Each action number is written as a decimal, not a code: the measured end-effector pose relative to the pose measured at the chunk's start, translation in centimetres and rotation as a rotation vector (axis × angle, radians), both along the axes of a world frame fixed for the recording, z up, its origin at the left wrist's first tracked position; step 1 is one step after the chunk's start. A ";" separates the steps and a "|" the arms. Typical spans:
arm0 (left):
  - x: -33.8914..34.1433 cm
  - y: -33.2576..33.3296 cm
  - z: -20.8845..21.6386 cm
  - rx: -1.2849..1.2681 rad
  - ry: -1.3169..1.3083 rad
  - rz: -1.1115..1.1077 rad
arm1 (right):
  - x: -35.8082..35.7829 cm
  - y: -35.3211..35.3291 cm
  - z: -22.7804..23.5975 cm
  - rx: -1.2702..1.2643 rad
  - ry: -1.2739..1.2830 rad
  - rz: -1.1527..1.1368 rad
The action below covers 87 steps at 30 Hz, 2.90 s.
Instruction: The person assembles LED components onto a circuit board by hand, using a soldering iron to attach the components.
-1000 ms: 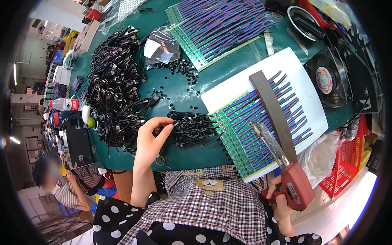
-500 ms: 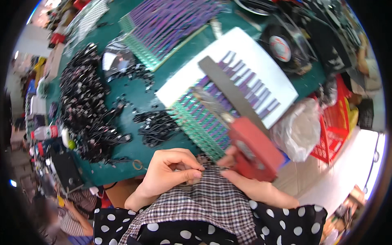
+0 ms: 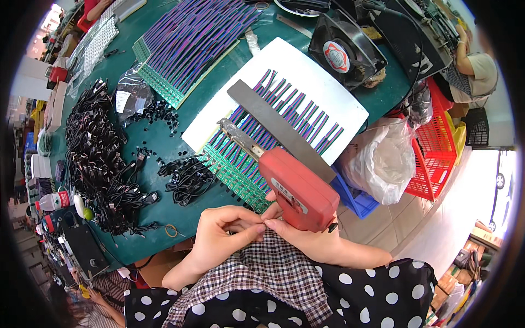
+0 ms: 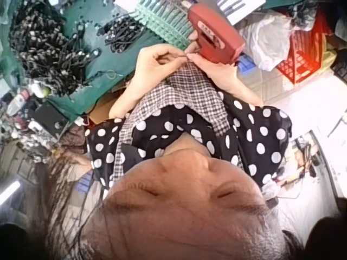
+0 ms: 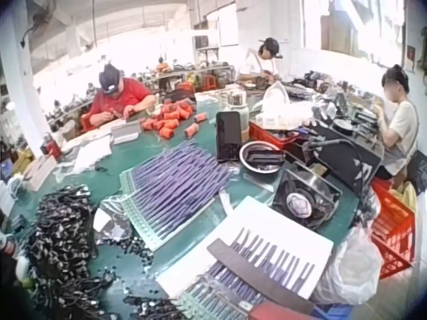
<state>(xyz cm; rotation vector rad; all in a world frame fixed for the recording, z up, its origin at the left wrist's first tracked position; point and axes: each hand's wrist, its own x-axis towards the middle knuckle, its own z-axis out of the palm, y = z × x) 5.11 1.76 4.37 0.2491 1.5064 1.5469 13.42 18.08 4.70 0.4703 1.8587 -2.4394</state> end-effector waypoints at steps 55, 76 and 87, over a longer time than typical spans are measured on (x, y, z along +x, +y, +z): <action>-3.5 1.3 -4.1 -0.614 1.347 0.315 | 6.6 4.1 -4.4 0.068 -0.101 -0.026; -4.6 -0.2 -2.2 -0.424 1.001 0.123 | 6.5 3.7 -3.4 -0.124 -0.102 -0.099; -4.9 0.6 -1.8 -0.521 0.939 0.048 | 7.0 3.9 -4.1 0.109 -0.183 0.037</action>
